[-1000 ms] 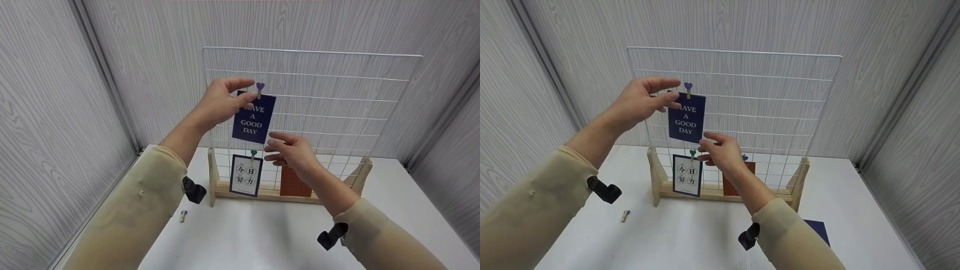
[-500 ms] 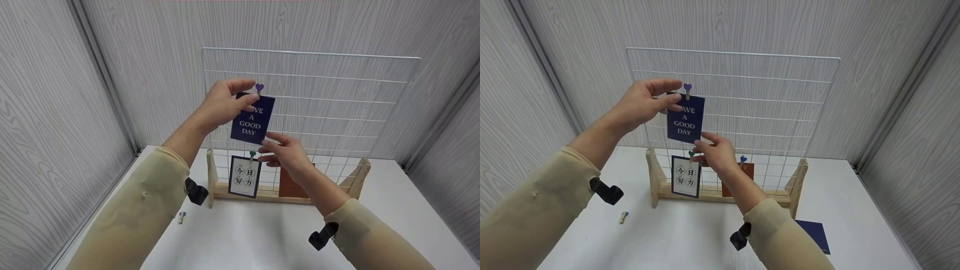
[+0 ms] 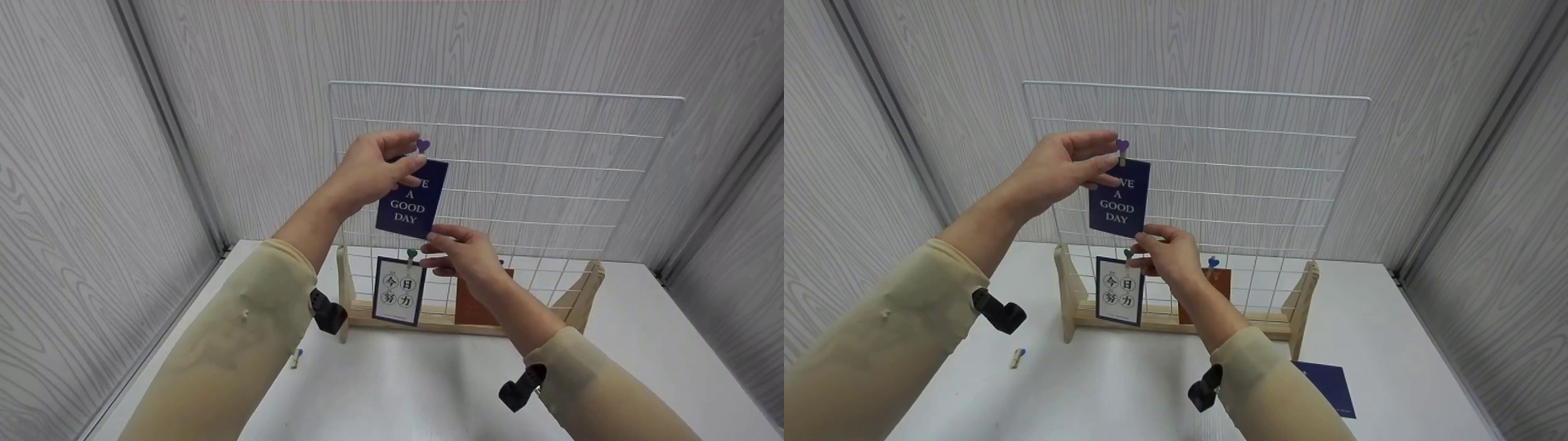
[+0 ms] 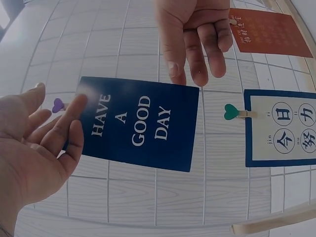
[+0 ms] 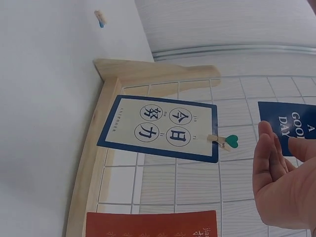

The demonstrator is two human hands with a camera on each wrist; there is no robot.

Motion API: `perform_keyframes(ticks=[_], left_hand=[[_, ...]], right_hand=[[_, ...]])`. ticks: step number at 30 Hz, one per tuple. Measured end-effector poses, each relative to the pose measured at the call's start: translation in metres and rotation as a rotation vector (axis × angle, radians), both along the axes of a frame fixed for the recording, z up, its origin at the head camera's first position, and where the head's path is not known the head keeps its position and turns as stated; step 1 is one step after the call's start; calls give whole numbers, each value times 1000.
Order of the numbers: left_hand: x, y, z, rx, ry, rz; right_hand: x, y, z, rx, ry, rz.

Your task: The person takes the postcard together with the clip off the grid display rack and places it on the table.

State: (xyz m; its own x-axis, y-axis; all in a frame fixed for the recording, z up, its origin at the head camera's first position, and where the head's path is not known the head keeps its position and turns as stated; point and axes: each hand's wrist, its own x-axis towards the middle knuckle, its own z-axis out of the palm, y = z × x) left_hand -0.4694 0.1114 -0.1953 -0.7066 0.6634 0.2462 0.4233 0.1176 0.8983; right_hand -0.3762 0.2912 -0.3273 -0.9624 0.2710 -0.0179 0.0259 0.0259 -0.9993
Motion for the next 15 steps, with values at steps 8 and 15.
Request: perform_keyframes(ticks=[8, 15], left_hand=[[-5, 5, -1, 15, -52, -20], [-6, 7, -1, 26, -69, -23]], right_hand=[[0, -1, -1, -4, 9, -13], [0, 0, -2, 14, 6, -8]])
